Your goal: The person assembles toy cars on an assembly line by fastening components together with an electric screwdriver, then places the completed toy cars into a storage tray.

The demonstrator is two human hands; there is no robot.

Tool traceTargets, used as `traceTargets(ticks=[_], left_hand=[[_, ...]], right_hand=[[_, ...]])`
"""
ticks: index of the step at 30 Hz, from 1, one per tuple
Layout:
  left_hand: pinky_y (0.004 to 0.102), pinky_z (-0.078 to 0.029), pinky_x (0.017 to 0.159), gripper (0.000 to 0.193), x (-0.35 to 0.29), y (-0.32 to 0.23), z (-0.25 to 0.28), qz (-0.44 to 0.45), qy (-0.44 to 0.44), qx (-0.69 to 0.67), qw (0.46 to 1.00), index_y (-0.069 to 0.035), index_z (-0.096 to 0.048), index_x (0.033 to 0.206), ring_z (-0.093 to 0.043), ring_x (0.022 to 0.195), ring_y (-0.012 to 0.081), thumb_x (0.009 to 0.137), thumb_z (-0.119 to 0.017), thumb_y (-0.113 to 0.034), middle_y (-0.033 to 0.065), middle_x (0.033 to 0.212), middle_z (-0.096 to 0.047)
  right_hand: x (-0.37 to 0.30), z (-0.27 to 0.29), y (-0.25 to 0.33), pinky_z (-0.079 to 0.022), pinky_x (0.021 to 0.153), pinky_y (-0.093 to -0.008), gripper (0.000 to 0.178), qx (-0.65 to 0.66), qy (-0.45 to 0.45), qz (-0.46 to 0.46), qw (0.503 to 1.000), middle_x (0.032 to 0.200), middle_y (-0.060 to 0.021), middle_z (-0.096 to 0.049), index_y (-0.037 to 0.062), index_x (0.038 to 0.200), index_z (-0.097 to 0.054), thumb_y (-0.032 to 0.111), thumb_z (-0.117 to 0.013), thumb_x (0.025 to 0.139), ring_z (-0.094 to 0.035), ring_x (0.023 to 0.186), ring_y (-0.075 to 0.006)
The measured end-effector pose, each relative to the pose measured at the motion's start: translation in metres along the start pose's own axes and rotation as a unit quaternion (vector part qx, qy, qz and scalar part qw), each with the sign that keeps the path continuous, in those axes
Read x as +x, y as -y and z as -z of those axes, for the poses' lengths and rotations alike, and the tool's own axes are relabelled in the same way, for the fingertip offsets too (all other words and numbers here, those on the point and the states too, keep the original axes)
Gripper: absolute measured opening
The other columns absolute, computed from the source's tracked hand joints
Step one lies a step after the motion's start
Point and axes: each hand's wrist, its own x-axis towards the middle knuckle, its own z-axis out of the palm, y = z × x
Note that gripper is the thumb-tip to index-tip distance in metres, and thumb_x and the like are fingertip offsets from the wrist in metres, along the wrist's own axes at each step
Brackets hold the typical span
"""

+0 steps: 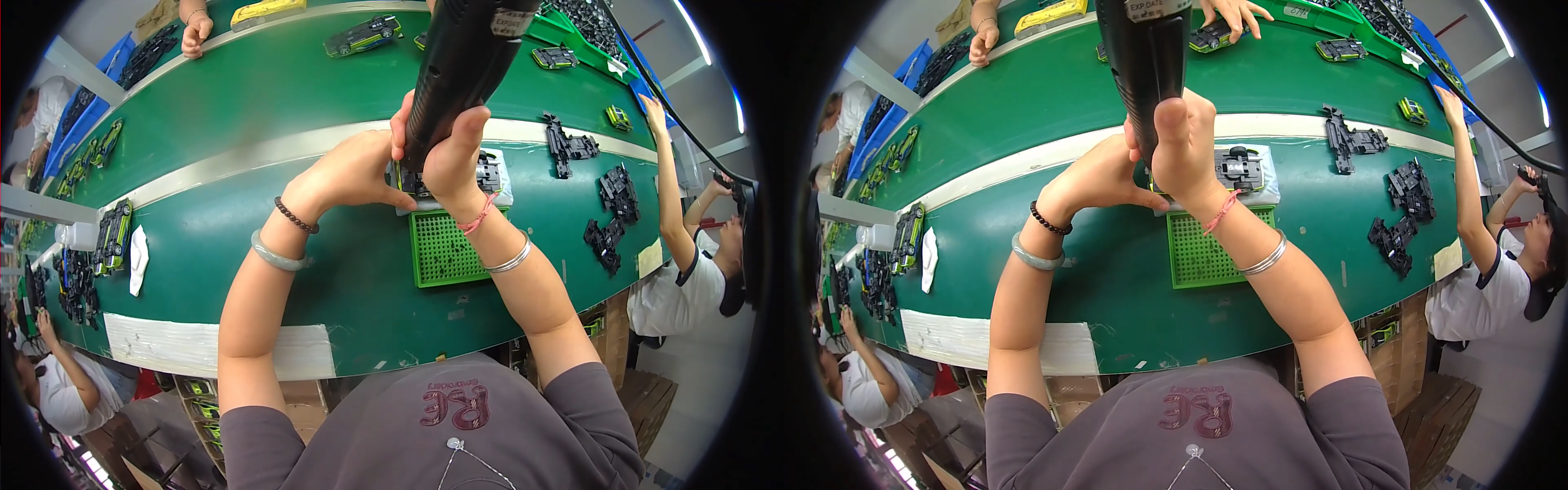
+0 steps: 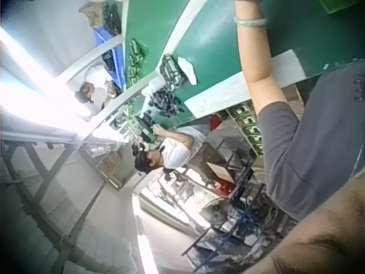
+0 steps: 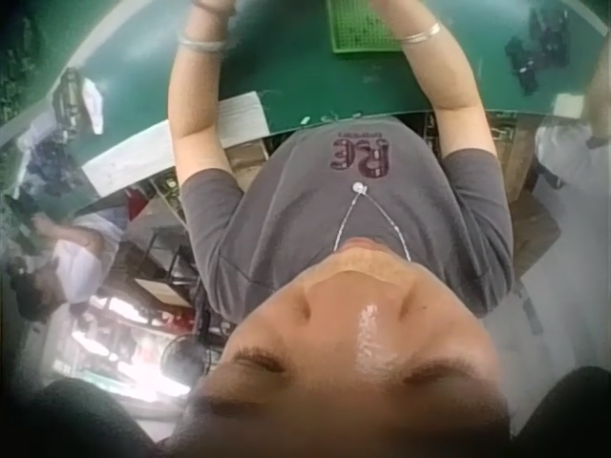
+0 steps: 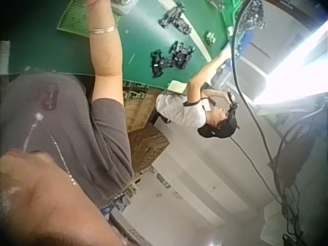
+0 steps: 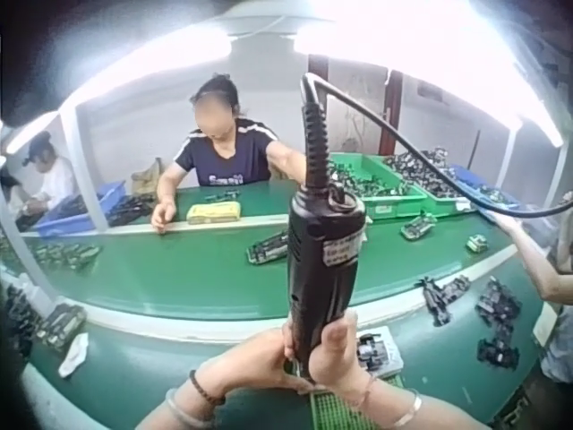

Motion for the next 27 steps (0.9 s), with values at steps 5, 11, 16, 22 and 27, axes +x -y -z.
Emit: traceTargets(ticks=[5,11,16,22,27], left_hand=[[0.039,-0.046,0.08,0.058,-0.003,-0.001,0.0,0.019,-0.001,0.0,1.0,-0.002,-0.056,0.102,-0.055,0.094,0.0359,0.055,-0.083,-0.023,0.0173,0.097,-0.061],[0.0383,-0.046,0.081,0.057,0.0,-0.001,-0.003,0.015,0.004,-0.009,1.0,-0.002,-0.056,0.101,-0.056,0.094,0.0352,0.055,-0.082,-0.022,0.0168,0.097,-0.061],[0.0355,-0.044,0.089,0.054,-0.003,0.0,0.014,0.05,-0.031,-0.063,0.996,-0.002,-0.057,0.107,-0.057,0.099,0.0262,0.061,-0.079,-0.019,0.0127,0.103,-0.061],[0.0312,-0.044,0.089,0.055,-0.035,0.001,0.093,0.078,-0.189,-0.308,0.929,0.003,-0.05,0.115,-0.055,0.1,0.0185,0.069,-0.074,-0.012,0.0108,0.109,-0.058],[0.0322,-0.05,0.074,0.043,-0.045,0.034,0.147,0.235,-0.136,0.16,0.949,0.002,-0.061,0.1,-0.063,0.078,0.0205,0.062,-0.074,-0.012,0.0119,0.085,-0.065]], right_hand=[[0.0,-0.001,-0.005,-0.039,0.044,-0.0237,0.089,-0.003,0.025,-0.005,1.0,0.054,-0.0059,-0.049,0.0004,0.075,-0.05,0.087,-0.03,0.067,-0.048,0.045,-0.013],[0.0,0.003,-0.009,-0.037,0.04,-0.0211,0.077,0.047,-0.01,0.047,0.998,0.053,-0.0027,-0.051,0.0004,0.067,-0.051,0.075,-0.035,0.078,-0.049,0.044,-0.0082],[0.001,0.023,0.036,-0.045,0.047,-0.0288,0.097,0.136,-0.047,0.071,0.987,0.059,-0.0103,-0.053,0.0007,0.083,-0.047,0.091,-0.016,0.063,-0.053,0.048,-0.0186],[-0.051,0.112,0.051,-0.043,0.049,-0.0283,0.099,0.029,-0.14,0.082,0.986,0.06,-0.0064,-0.048,0.0037,0.083,-0.043,0.095,-0.02,0.055,-0.049,0.05,-0.016],[-0.098,0.156,0.019,-0.043,0.05,-0.0267,0.094,-0.017,-0.173,0.041,0.984,0.063,-0.0069,-0.048,0.0023,0.086,-0.043,0.092,-0.03,0.058,-0.05,0.053,-0.0158]])
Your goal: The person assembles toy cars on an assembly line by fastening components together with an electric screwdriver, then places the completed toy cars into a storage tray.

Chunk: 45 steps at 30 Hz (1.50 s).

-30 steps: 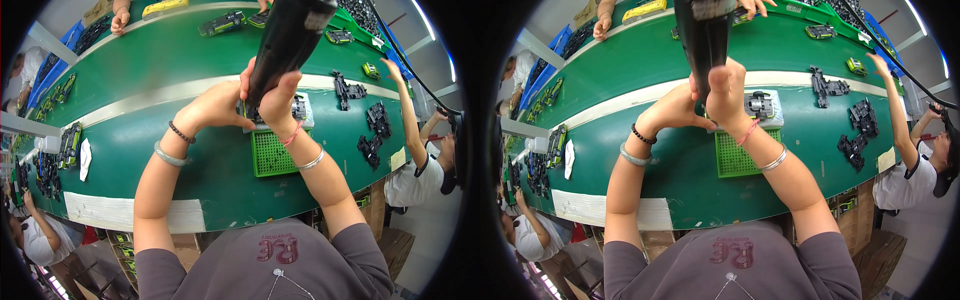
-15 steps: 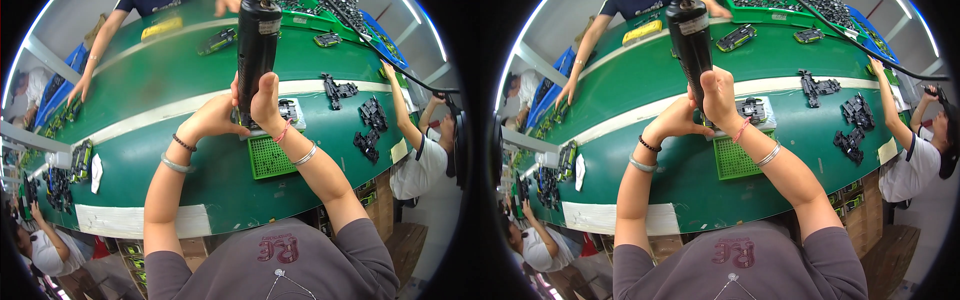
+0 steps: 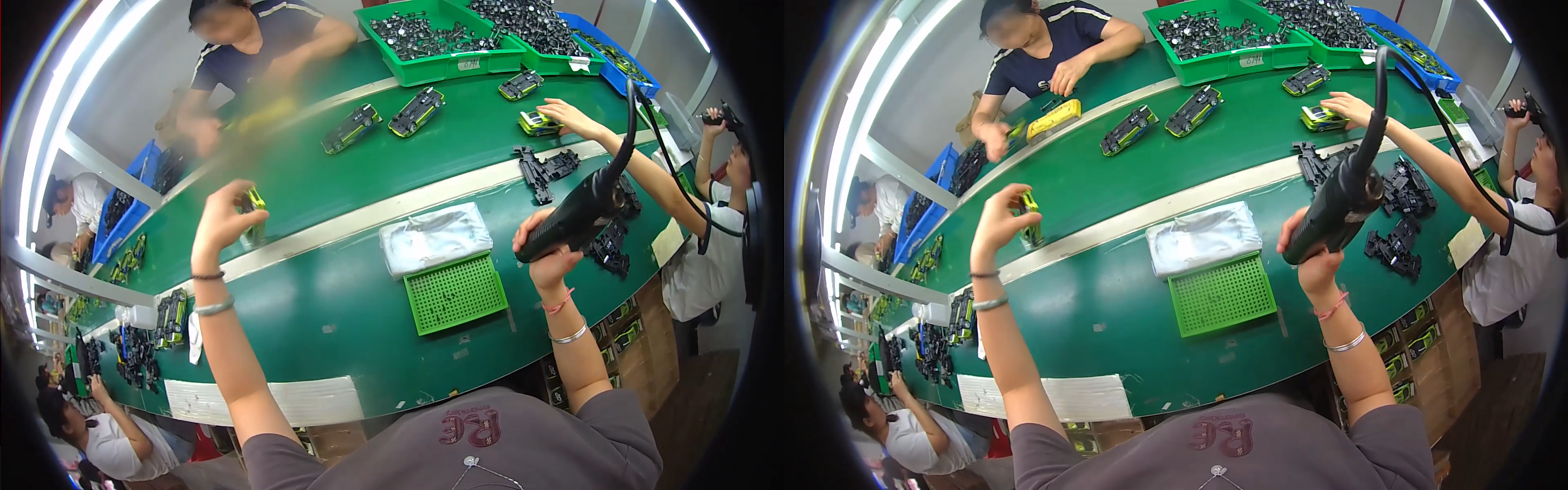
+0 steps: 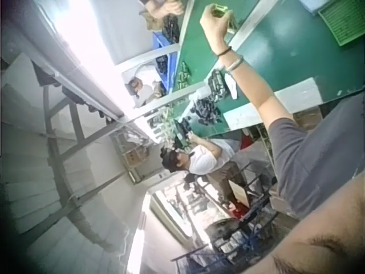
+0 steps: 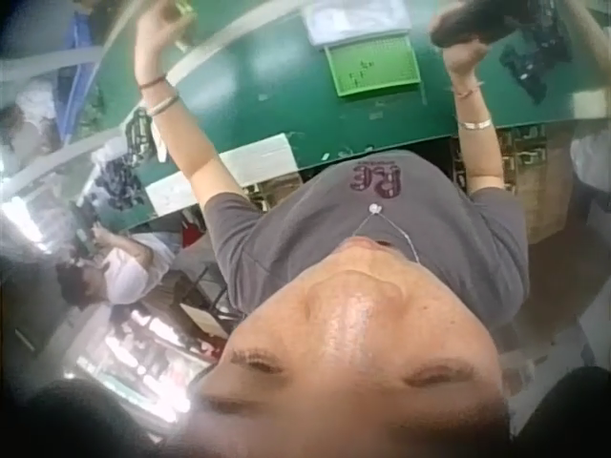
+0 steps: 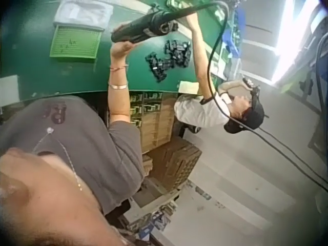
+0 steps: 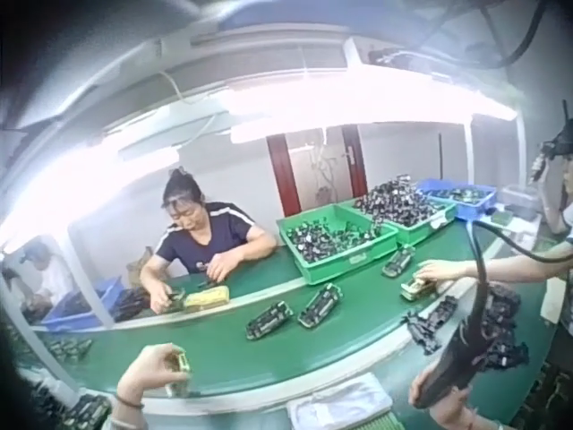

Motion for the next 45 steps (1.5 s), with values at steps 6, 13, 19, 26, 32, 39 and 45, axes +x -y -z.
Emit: traceTargets(ticks=[6,13,19,26,32,39,45], left_hand=[[0.0378,-0.048,0.084,0.049,0.037,0.019,-0.057,0.046,0.102,0.207,0.972,-0.003,-0.065,0.1,-0.06,0.096,0.0322,0.061,-0.076,-0.029,0.0194,0.102,-0.063],[0.0378,-0.043,0.09,0.046,0.092,-0.071,-0.078,-0.152,0.05,0.028,0.987,-0.002,-0.063,0.103,-0.056,0.102,0.0317,0.074,-0.069,-0.038,0.0171,0.102,-0.063],[0.0396,-0.046,0.083,0.043,0.112,-0.107,-0.143,-0.169,0.124,0.13,0.969,-0.007,-0.061,0.106,-0.057,0.096,0.0316,0.074,-0.068,-0.035,0.0162,0.099,-0.06],[0.0365,-0.045,0.089,0.048,0.046,-0.004,-0.102,-0.112,0.062,0.113,0.985,-0.014,-0.057,0.115,-0.054,0.105,0.0289,0.069,-0.071,-0.008,0.0099,0.113,-0.059],[0.0344,-0.045,0.082,0.048,-0.112,0.095,0.068,0.14,-0.092,0.164,0.972,-0.009,-0.054,0.114,-0.059,0.094,0.0263,0.069,-0.07,-0.004,0.0112,0.106,-0.062],[0.0284,-0.049,0.075,0.049,-0.258,0.037,0.096,0.235,-0.162,0.096,0.954,-0.008,-0.051,0.121,-0.058,0.093,0.0174,0.075,-0.068,-0.007,0.0103,0.113,-0.057],[0.0267,-0.053,0.059,0.045,-0.339,-0.007,0.065,0.324,-0.243,-0.047,0.913,-0.005,-0.052,0.119,-0.064,0.077,0.0172,0.076,-0.067,-0.01,0.0116,0.106,-0.059]], right_hand=[[-0.002,0.0,-0.014,-0.042,0.05,-0.0255,0.092,0.015,-0.006,-0.016,1.0,0.065,-0.0072,-0.049,0.0018,0.088,-0.044,0.089,-0.034,0.061,-0.051,0.054,-0.0156],[-0.003,0.002,-0.014,-0.043,0.049,-0.0243,0.09,0.036,0.008,-0.018,0.999,0.067,-0.0057,-0.051,-0.0024,0.088,-0.049,0.084,-0.047,0.061,-0.054,0.057,-0.0135],[-0.002,0.003,-0.011,-0.042,0.05,-0.0242,0.092,-0.015,0.017,-0.022,0.999,0.067,-0.0062,-0.051,0.0002,0.088,-0.047,0.087,-0.038,0.06,-0.052,0.057,-0.0138],[-0.004,-0.004,-0.01,-0.042,0.052,-0.0248,0.093,-0.025,0.015,-0.032,0.999,0.068,-0.0077,-0.05,0.002,0.089,-0.044,0.089,-0.032,0.06,-0.051,0.057,-0.015],[-0.003,0.007,-0.021,-0.042,0.056,-0.0256,0.09,-0.031,0.018,-0.035,0.999,0.074,-0.0069,-0.049,0.0011,0.092,-0.045,0.087,-0.034,0.065,-0.049,0.062,-0.0144],[0.0,0.009,-0.024,-0.043,0.061,-0.0269,0.089,-0.055,0.033,-0.002,0.998,0.078,-0.0091,-0.048,-0.0023,0.097,-0.045,0.083,-0.038,0.07,-0.05,0.067,-0.0163],[0.004,0.011,-0.017,-0.043,0.062,-0.0277,0.09,-0.058,0.057,-0.016,0.997,0.074,-0.0093,-0.047,-0.0029,0.09,-0.046,0.084,-0.037,0.069,-0.05,0.066,-0.0183]])
